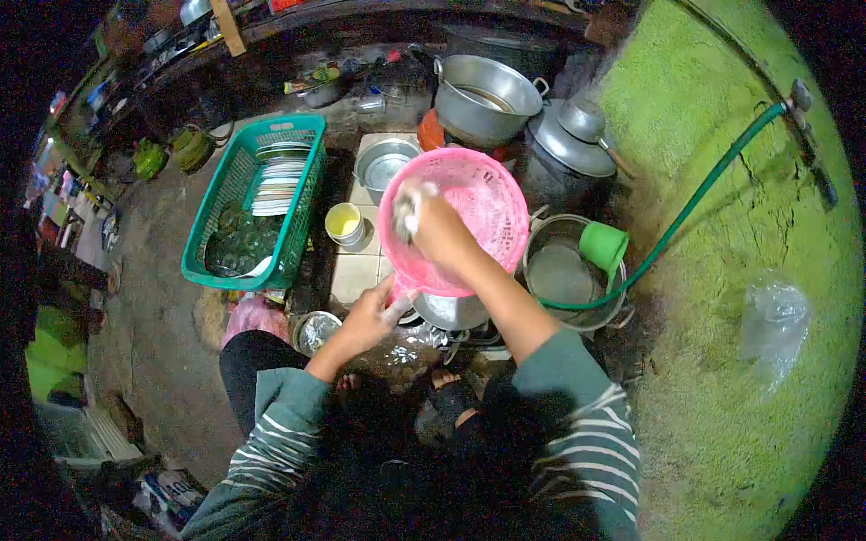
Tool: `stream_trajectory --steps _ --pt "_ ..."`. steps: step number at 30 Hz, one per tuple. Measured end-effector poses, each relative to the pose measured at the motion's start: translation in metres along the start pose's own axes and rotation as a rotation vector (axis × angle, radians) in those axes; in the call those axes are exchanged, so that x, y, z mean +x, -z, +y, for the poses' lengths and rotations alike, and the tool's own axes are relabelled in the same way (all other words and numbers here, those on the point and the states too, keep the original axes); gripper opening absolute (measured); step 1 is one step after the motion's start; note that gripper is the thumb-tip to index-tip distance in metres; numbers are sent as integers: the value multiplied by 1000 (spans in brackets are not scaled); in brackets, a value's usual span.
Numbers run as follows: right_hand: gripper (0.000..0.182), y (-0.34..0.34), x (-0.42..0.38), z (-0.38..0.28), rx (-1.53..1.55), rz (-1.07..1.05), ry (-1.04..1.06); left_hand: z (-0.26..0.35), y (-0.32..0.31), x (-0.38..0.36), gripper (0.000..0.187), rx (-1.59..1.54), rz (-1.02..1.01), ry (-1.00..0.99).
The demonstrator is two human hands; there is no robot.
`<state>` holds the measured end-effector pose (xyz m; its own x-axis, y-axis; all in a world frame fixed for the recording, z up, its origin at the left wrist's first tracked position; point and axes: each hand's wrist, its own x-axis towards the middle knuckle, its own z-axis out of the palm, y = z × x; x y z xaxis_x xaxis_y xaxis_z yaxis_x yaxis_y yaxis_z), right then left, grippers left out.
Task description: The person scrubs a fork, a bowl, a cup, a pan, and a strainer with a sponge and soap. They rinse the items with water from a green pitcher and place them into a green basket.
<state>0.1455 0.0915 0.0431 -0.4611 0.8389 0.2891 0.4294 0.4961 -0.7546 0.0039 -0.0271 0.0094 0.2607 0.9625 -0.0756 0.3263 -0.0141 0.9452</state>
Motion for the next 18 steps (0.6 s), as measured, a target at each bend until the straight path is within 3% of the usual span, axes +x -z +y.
stream_trajectory --steps 1,3,4,5,7,9,11,13,15,16,18 --pt "25 5 3 4 -3 5 -6 -2 -5 -1 44 121 46 -48" --pt "24 19 10 11 -554 331 21 -1 -10 0 43 242 93 -104" --pt "25 21 11 15 -602 368 50 4 -10 0 43 209 112 -110" --pt "25 17 11 17 -602 368 50 6 -10 0 43 176 133 -115" --pt "30 5 5 18 -534 135 -78 3 -11 0 43 177 164 -106" --pt "25 -5 -9 5 -414 62 -50 -3 -11 3 44 180 198 -95" --pt "18 -9 -16 10 -502 -34 168 -9 -10 6 44 128 256 -124" --pt "16 5 -7 20 -464 -26 94 -11 -12 6 45 117 286 -158" --pt "20 31 7 30 -731 116 -141 -6 -12 4 45 102 315 -203" --pt "21 33 7 42 -717 248 -52 3 -10 1 46 115 297 -182" --pt "21 14 0 45 -710 126 -32 4 -7 2 47 127 287 -171"
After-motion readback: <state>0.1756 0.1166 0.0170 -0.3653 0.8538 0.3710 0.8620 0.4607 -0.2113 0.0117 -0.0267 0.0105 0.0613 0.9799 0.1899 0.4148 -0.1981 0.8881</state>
